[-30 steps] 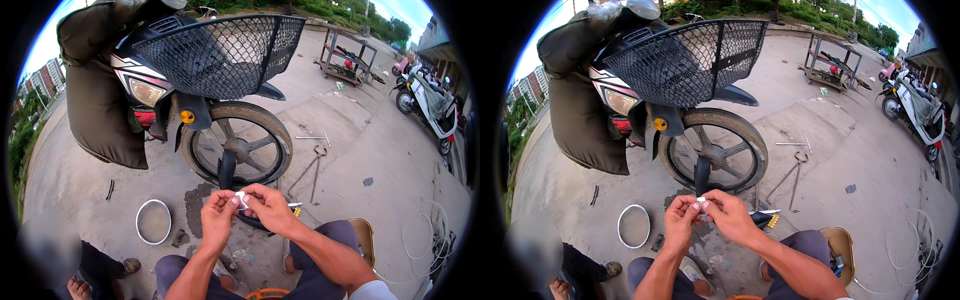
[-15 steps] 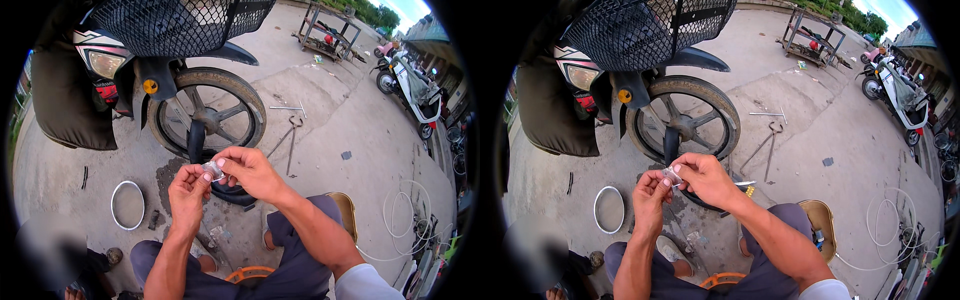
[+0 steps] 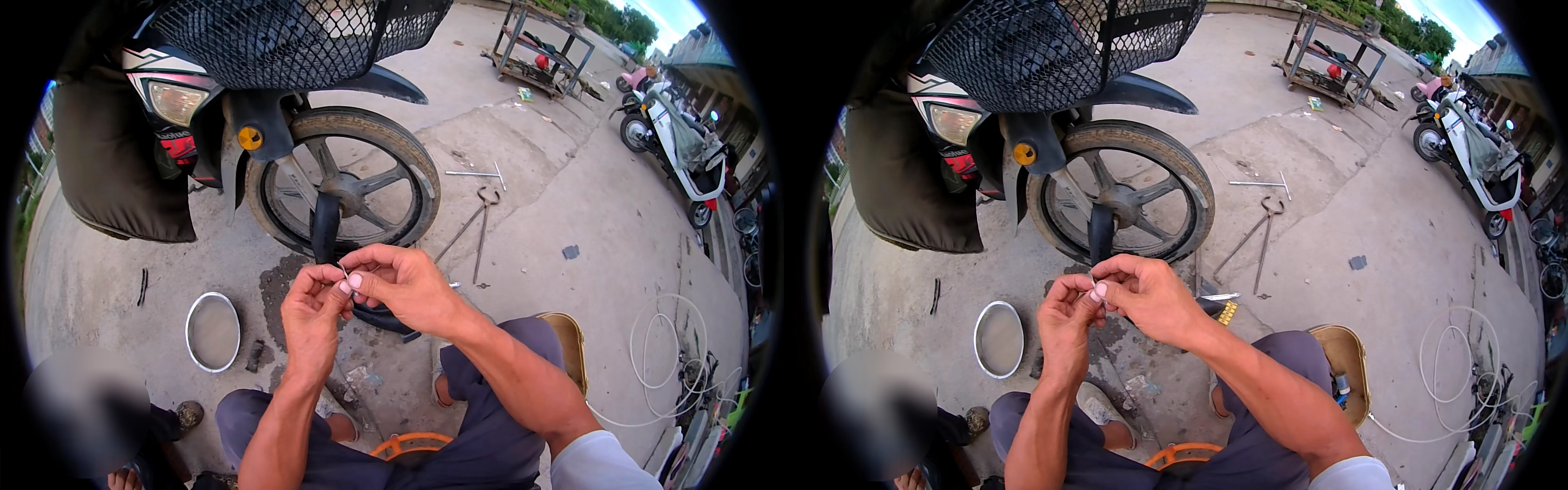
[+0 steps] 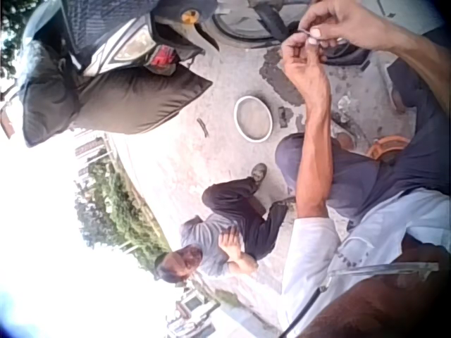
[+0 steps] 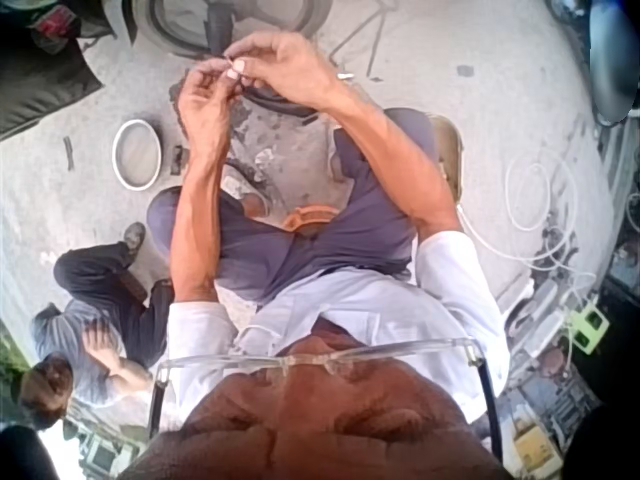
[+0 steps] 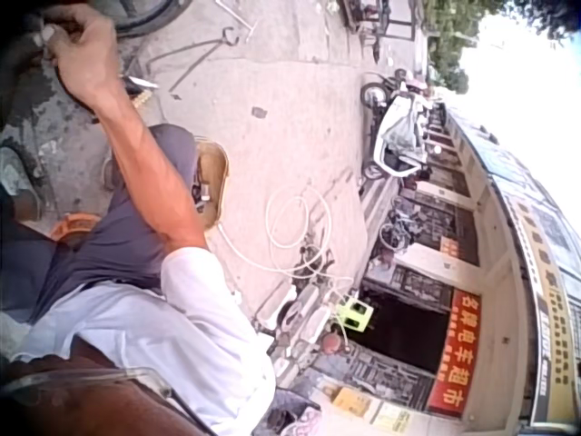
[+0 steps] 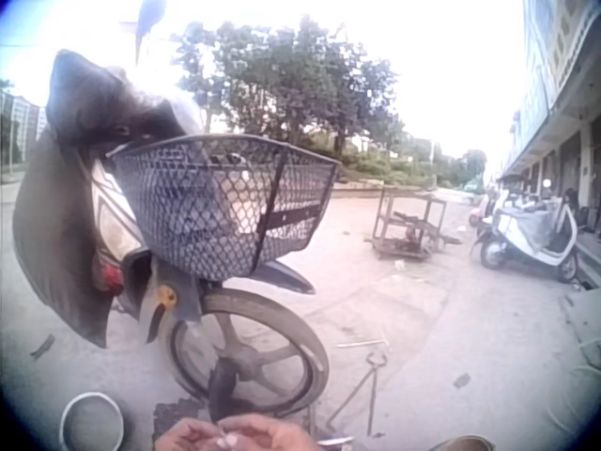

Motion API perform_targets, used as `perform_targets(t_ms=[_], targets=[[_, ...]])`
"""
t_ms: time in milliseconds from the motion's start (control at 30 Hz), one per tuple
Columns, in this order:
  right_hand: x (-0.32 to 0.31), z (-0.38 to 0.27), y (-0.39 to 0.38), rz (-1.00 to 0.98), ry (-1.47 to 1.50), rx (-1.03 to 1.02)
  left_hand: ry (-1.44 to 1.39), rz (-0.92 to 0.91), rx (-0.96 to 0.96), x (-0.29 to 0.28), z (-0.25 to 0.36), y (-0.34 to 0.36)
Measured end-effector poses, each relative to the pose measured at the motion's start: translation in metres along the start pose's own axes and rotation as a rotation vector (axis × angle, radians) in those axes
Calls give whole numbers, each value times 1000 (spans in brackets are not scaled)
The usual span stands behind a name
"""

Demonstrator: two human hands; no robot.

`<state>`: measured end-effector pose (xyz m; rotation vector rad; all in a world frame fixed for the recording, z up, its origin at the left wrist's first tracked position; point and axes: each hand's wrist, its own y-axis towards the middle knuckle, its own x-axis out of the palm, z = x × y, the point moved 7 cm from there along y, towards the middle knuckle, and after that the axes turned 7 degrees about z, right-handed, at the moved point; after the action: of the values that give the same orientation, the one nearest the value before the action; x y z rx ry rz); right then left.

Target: The person patches a motorcycle inner tube by applying a small patch, smoothing it down by hand, and then checking the tube for leaks by rotating it while holding it near a wheel.

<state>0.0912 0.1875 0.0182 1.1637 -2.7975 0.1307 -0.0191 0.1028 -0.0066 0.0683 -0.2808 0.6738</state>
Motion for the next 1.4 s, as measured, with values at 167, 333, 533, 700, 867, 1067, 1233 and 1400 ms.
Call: perform_targets(t_ms=[167, 333, 533, 700, 867, 1067, 1233, 1400], targets=[[-5, 5, 2, -5, 2, -32, 2, -17, -9, 3, 2, -2], [-4, 0, 2, 35, -66, -76, -42, -49, -35, 3, -1, -2], [-10, 12, 4, 73, -126, -84, -227, -72, -183, 1, -12, -1], [-6, 10, 2, 46, -185, -91, -298, -88, -227, -4, -20, 1], [-3, 9, 1, 93, -215, -170, -305, -63, -233, -7, -20, 2], [-2, -1, -4, 122, -312, -216, -336, -59, -251, -4, -22, 1], [0, -5, -6, 149, -332, -233, -335, -71, -243, -5, -20, 1], [0, -2, -6, 149, -302, -218, -343, -61, -246, -5, -18, 0]])
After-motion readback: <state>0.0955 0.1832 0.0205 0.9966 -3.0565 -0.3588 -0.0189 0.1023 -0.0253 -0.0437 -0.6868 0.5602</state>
